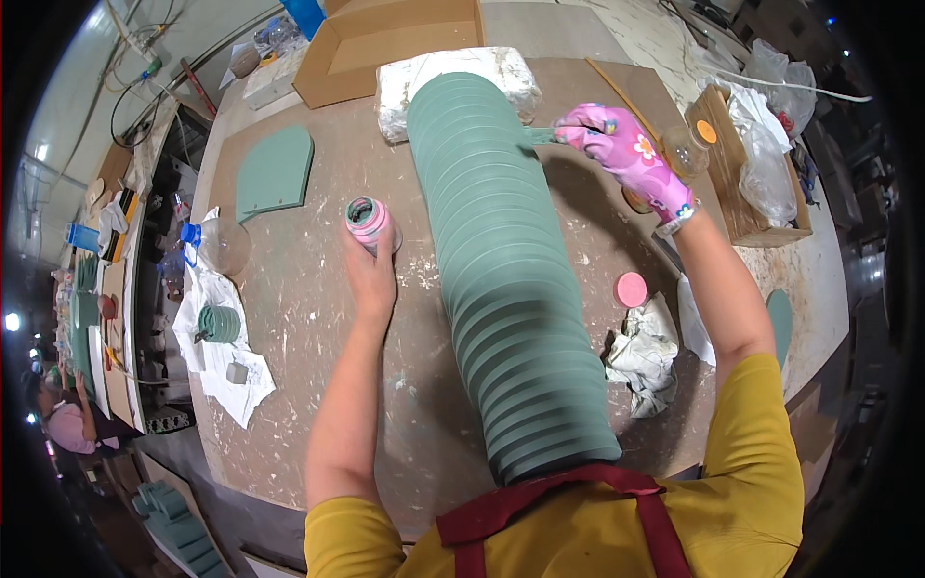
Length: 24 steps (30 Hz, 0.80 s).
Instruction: The person wipes a stack of green discs with a cloth, sands the edges with a sanding block, and applies a coating from a jar using a brush.
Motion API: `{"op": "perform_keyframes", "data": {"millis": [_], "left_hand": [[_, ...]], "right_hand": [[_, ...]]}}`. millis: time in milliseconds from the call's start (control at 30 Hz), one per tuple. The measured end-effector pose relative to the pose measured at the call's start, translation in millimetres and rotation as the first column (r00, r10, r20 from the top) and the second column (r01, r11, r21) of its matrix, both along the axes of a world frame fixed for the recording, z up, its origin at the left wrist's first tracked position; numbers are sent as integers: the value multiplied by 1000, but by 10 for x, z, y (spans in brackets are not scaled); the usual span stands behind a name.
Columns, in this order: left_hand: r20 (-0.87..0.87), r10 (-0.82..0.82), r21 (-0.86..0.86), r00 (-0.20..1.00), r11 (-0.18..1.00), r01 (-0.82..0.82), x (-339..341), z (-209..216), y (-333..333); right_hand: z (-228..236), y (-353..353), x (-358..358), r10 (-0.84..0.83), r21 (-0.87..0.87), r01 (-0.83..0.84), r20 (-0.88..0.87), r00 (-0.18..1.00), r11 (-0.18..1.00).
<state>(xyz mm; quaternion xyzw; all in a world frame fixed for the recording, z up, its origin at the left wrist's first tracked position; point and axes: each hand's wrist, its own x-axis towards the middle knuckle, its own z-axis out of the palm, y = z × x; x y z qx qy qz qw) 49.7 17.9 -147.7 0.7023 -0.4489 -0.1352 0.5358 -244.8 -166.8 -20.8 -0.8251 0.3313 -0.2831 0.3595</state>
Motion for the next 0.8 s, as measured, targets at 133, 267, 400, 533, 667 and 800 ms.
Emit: {"op": "perform_keyframes", "data": {"millis": [133, 267, 400, 533, 667, 800], "left_hand": [[-10, 11, -29, 1000, 1000, -11, -6, -55, -24], [-6, 34, 29, 999, 999, -34, -5, -36, -34], [8, 28, 35, 1000, 999, -28, -25, -8, -45], [10, 35, 8, 999, 999, -35, -28, 0, -25], [18, 45, 36, 999, 998, -46, -80, 7, -43], [34, 50, 38, 998, 998, -52, -47, -15, 0]], "right_hand": [[-65, 19, -165, -70, 143, 54, 111, 991, 988], [-173, -9, -248, -151, 158, 130, 131, 980, 979], [-276, -57, -271, -124, 198, 92, 157, 980, 976], [-113, -81, -123, -57, 110, 57, 4, 998, 992], [-152, -342, 125, 59, 1, -59, 81, 995, 998], [-18, -366, 343, 134, 39, -131, -106, 985, 991]]}}
